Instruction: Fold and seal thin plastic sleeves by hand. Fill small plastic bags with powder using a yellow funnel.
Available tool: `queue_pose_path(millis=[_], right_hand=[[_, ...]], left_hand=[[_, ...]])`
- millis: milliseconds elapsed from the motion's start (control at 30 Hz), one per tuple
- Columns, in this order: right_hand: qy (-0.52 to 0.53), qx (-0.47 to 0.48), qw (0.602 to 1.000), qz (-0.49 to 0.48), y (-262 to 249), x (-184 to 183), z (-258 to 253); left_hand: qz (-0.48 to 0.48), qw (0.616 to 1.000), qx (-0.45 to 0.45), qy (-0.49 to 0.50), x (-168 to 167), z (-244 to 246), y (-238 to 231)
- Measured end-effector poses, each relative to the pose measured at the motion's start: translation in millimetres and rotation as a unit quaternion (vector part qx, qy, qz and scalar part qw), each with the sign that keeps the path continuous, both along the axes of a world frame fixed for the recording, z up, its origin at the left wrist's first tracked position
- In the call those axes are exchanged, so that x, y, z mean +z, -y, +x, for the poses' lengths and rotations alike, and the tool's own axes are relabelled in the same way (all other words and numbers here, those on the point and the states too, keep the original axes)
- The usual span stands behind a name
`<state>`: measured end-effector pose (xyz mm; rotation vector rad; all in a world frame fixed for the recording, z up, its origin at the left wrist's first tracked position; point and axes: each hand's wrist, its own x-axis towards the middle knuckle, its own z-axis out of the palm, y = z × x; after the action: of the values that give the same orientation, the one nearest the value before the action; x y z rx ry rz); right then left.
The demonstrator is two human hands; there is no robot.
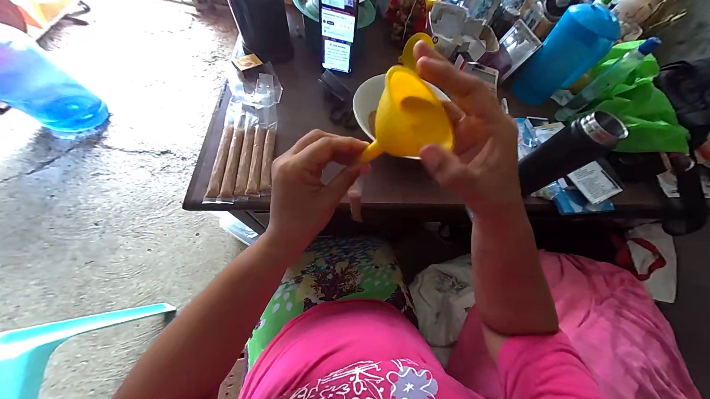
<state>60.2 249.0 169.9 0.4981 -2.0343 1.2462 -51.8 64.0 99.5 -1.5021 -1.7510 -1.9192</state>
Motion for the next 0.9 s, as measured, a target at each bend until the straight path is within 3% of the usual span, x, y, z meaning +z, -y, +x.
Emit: queue_pose_path(millis=[133, 233, 333, 533, 767, 833, 900], right_hand=[[-0.002, -0.094, 0.995, -0.04, -34.2, -6.7, -17.9], [0.032, -0.248, 0.966, 0.063, -64.2, -24.4, -36.6], [0.11, -0.322, 0.929, 0.146, -82.6, -48.8, -53.8], [0.258, -0.349, 0.882, 0.183, -97.1, -89.1, -73.6], [0.292, -0.389, 0.834, 0.261, -76.6, -84.3, -72.0], [0.208, -0.383, 0.857, 0.273, -53.3, -85.9, -66.8], [0.127, -0.307, 0.906, 0.262, -17.8, -100.1, -63.6]], left_hand=[[-0.022, 0.999, 0.041, 0.0, 4.0, -25.4, -5.2], [-0.065, 0.995, 0.076, -0.011, 9.8, -50.4, -3.4], [-0.148, 0.979, 0.136, -0.022, 17.7, -77.9, 1.0], [-0.198, 0.957, 0.164, 0.136, 16.5, -130.7, -1.0], [-0.227, 0.946, 0.162, 0.168, -5.7, -171.2, -5.7], [-0.23, 0.944, 0.16, 0.173, -11.6, -177.3, -7.0], [-0.236, 0.942, 0.16, 0.175, -16.6, -182.1, -8.2]])
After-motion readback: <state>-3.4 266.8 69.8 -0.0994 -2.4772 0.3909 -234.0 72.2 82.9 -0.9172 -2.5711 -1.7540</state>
